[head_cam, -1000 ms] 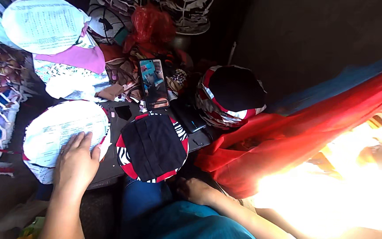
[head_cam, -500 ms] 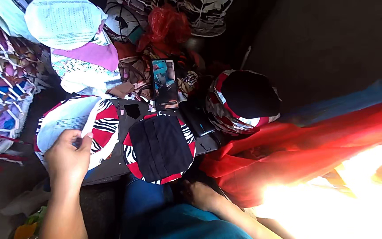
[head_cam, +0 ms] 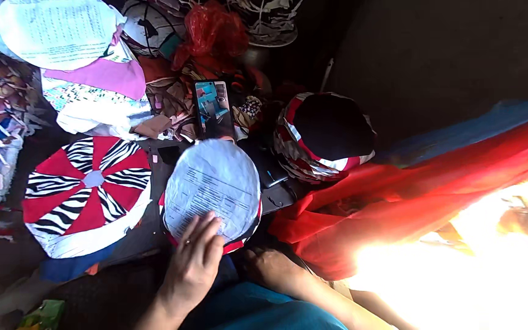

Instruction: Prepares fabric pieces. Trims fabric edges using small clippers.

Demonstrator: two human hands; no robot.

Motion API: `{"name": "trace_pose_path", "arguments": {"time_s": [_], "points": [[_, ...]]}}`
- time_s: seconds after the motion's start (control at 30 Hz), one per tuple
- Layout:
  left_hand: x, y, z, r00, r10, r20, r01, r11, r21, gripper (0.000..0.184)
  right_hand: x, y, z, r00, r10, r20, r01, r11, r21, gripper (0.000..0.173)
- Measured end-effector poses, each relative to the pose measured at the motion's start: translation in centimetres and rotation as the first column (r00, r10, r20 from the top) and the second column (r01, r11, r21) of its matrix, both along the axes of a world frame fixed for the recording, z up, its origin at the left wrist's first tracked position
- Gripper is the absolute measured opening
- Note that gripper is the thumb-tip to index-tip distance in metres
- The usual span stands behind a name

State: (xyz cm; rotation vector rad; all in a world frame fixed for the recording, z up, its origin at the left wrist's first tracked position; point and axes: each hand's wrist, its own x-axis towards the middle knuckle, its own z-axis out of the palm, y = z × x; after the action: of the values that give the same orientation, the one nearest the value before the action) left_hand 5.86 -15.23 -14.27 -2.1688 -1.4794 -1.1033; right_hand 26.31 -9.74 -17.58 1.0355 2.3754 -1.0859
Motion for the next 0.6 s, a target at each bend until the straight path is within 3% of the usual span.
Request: {"name": "trace_pose_path", "arguments": {"time_s": [0.13,0.2,0.3,0.37,0.47,0.6], "points": [[0.9,-0.4,-1.8,0.996,0.035,-0.081,-0.038,0.998,-0.046,0.016,0.8,0.0,3.9,0.978,0.149,-0.148,-0.161,0.985,-0.070,0.040],[1.3,-0.6,-1.9,0.996,0.068,-0.055,-0.071,0.996,-0.052,0.020,1.5,-0.3,4.8,0.878,0.254,-0.405,-0.232,0.967,0.103,0.029],[1.9,-0.8,-1.7,0.995,0.090,-0.035,-0.092,0.994,-0.056,0.020,0.9,0.3,6.8,0.637,0.323,-0.700,-0.107,0.936,0.335,0.023],[2.1,-1.1,-1.4,0.993,0.114,-0.037,-0.116,0.992,-0.054,0.022,-0.9,1.3,8.4,0.543,0.314,-0.779,0.074,0.906,0.416,0.026],[2.2,-2.1,-1.3,0.977,0.196,0.086,-0.194,0.980,-0.035,0.028,-4.9,3.3,9.5,0.674,0.279,-0.684,0.223,0.806,0.549,0.031],[0.8,-4.2,-3.2,0.866,0.167,0.472,-0.189,0.982,0.000,0.027,-9.2,5.6,8.9,0.877,0.199,-0.436,0.105,0.808,0.580,0.056]]}}
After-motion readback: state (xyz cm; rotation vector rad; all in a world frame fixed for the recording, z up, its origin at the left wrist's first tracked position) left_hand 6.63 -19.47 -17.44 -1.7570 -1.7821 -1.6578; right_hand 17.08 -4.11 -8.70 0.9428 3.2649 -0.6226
